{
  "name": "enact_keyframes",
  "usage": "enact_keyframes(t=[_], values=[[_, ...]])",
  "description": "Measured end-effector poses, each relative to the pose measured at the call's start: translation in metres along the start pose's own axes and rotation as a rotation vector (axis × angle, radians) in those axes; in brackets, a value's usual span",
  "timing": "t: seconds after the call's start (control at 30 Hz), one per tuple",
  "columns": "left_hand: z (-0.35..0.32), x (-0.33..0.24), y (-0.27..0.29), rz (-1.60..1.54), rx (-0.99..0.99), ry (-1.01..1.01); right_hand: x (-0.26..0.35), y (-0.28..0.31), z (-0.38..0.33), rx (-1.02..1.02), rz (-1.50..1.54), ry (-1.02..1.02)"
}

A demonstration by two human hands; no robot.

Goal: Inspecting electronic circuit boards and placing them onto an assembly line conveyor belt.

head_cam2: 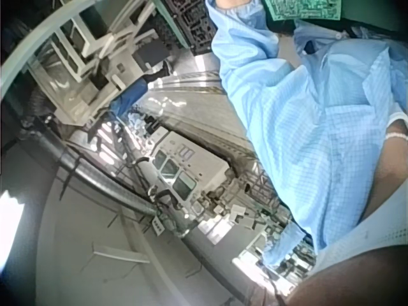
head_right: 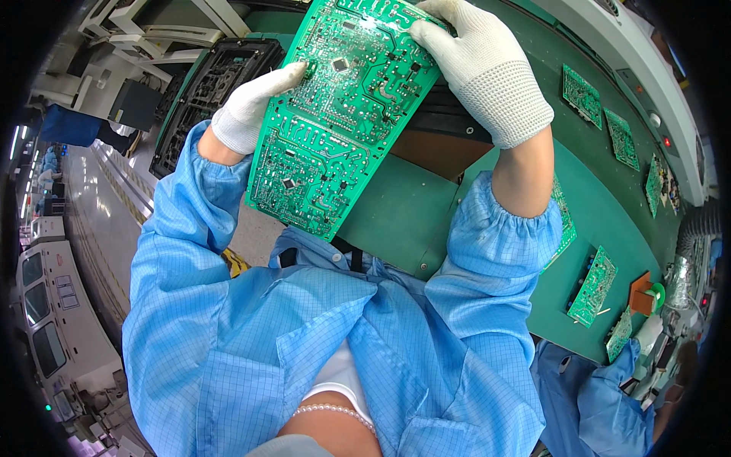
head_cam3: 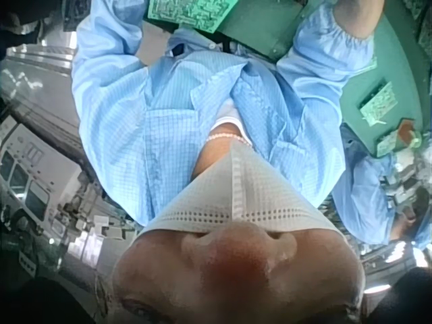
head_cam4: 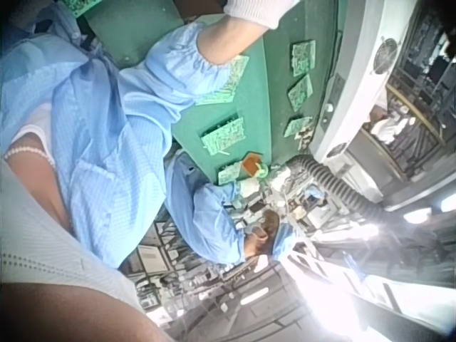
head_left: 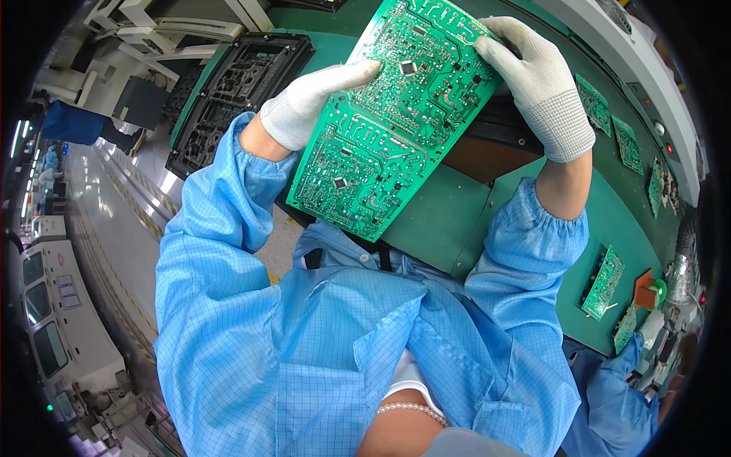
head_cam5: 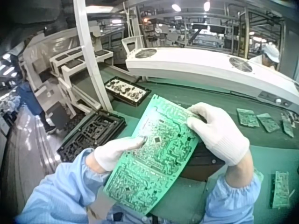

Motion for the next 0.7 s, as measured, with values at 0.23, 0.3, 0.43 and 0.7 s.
enact_keyframes(t=[0.23,0.3,0.43,0.7], values=[[-0.001,0.002,0.003,-0.021,0.033,0.005,0.0,0.001,-0.004,0.014,-0.023,-0.018],[-0.001,0.003,0.002,-0.018,0.029,0.008,0.002,0.001,-0.006,0.025,-0.001,-0.055],[0.001,0.002,0.0,-0.014,0.017,0.017,0.001,0.002,-0.005,0.013,-0.029,-0.051],[-0.015,-0.004,-0.002,0.266,-0.142,-0.017,0.014,0.003,-0.001,-0.096,-0.042,0.279]])
Point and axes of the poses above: each hand's wrist, its own z-axis towards the middle knuckle, its own y-axis out of the back of the hand, x = y × z, the point moved 7 cm from there along z, towards the middle knuckle, and after that the axes turned 9 degrees about -z, right-handed, at the moved point
